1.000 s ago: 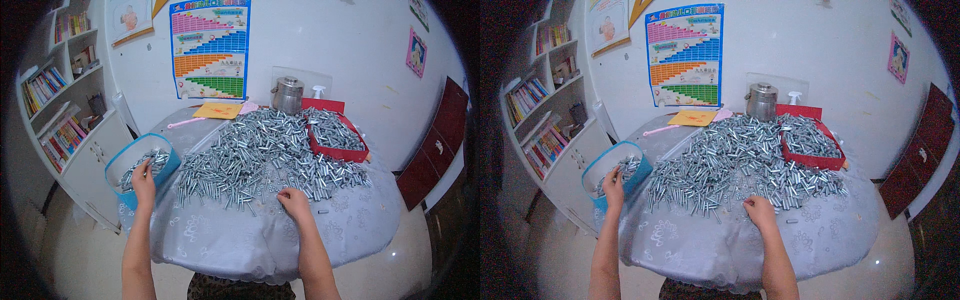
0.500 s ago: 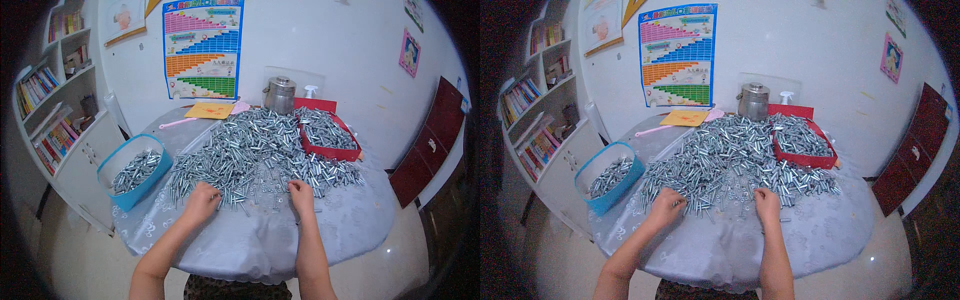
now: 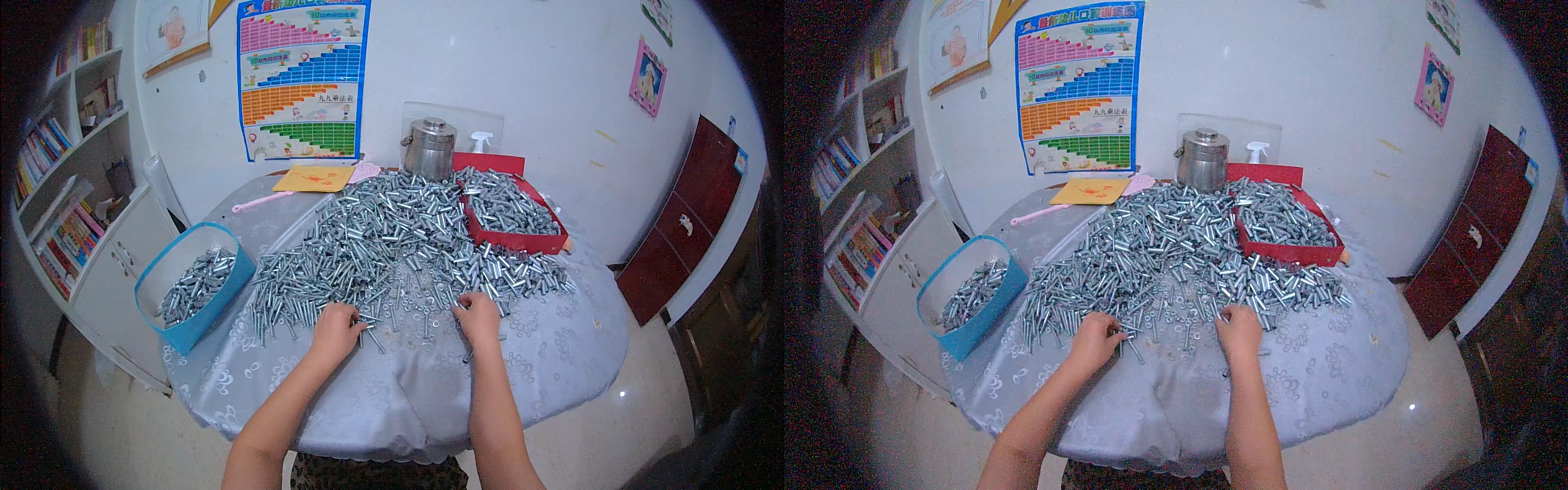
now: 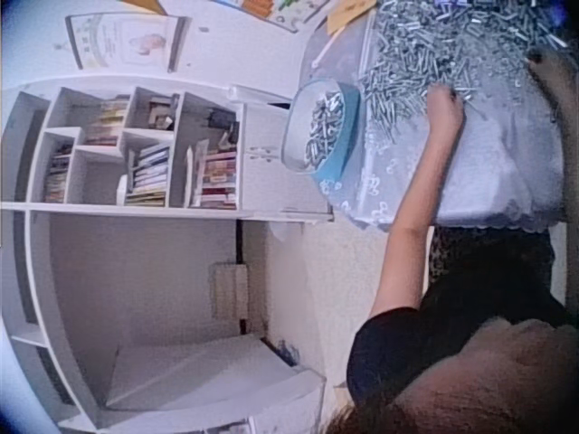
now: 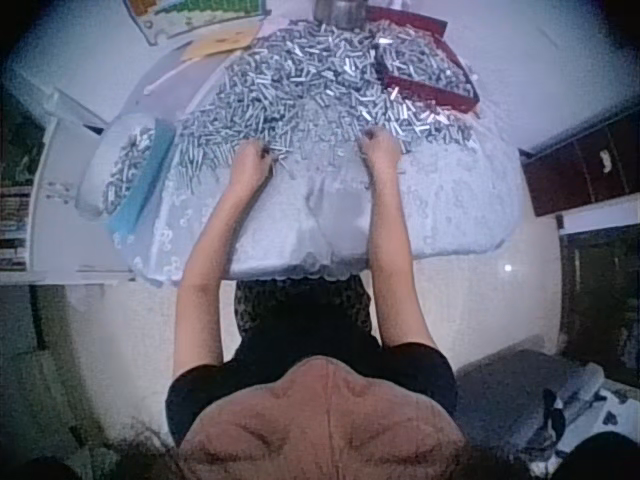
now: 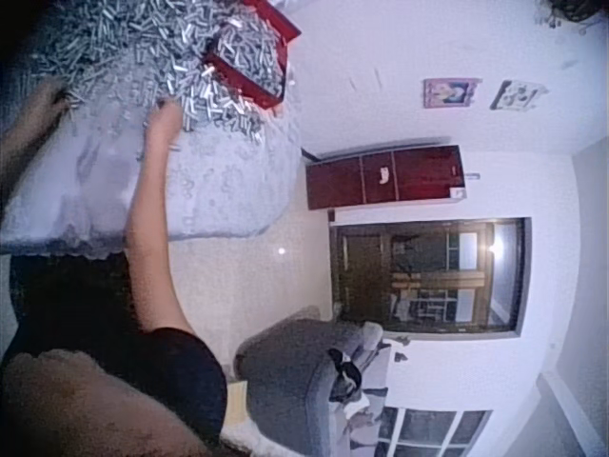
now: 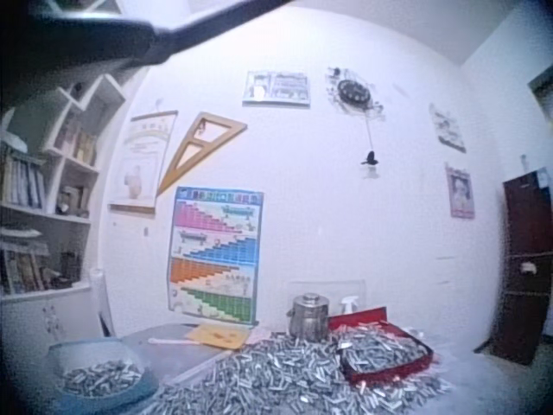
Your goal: The person repeatedly picks up small metal sleeves and cylindrical pins from a large pile on a table, inserts the pins into the sleeves, and places the assembled units into a blue basket. The task continues throughout the clip with the person handling items one at a time.
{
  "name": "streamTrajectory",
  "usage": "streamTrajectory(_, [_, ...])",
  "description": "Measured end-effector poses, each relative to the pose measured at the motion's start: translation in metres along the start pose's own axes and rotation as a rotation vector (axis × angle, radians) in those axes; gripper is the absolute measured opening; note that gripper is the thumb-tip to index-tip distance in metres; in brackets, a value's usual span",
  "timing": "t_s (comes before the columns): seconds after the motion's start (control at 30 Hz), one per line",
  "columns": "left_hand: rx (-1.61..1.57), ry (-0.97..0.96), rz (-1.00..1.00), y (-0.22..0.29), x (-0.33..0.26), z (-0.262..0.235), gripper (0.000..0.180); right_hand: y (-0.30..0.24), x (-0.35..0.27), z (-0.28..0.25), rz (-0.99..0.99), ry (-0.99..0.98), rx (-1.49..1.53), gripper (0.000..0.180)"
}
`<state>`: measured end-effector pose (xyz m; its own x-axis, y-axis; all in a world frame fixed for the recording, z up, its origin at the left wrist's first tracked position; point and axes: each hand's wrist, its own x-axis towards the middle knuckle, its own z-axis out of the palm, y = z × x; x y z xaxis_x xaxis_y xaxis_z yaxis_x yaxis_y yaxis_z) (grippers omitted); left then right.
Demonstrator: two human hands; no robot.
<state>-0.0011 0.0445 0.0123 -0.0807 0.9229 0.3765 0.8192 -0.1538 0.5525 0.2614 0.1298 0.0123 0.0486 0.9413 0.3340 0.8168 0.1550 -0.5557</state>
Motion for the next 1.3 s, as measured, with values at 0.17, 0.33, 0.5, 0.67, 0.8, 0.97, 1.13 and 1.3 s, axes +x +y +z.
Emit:
streamTrajectory(0.17, [-0.13, 0.014, -0.107, -0.001, -0.001, 0.002, 0.015, -0.004, -0.002, 0.006, -0.055, 0.035, -0.052, 0.019])
streamTrajectory(0.33, [-0.249, 0.055, -0.175, -0.006, -0.009, 0.003, 0.016, -0.027, -0.007, 0.004, -0.054, -0.039, 0.163, 0.022])
streamTrajectory(0.5, [-0.035, 0.024, -0.007, 0.008, -0.014, -0.011, 0.025, -0.046, -0.018, 0.005, -0.125, -0.153, 0.361, 0.024])
streamTrajectory(0.67, [-0.061, 0.053, 0.019, 0.001, -0.014, -0.01, 0.023, -0.057, -0.024, 0.005, -0.217, -0.242, 0.373, 0.025])
streamTrajectory(0.8, [-0.186, 0.036, -0.013, -0.016, -0.014, -0.004, 0.02, -0.063, -0.028, 0.007, -0.282, -0.302, 0.429, 0.022])
streamTrajectory(0.97, [-0.196, 0.076, 0.011, -0.019, -0.016, -0.002, 0.017, -0.067, -0.033, 0.012, -0.296, -0.343, 0.429, 0.023])
streamTrajectory(1.13, [-0.239, 0.007, 0.031, -0.019, -0.016, -0.01, 0.01, -0.069, -0.034, 0.01, -0.303, -0.392, 0.423, 0.025])
streamTrajectory(1.3, [-0.141, -0.117, 0.158, -0.01, -0.018, -0.02, 0.018, -0.068, -0.034, 0.011, -0.314, -0.411, 0.422, 0.026])
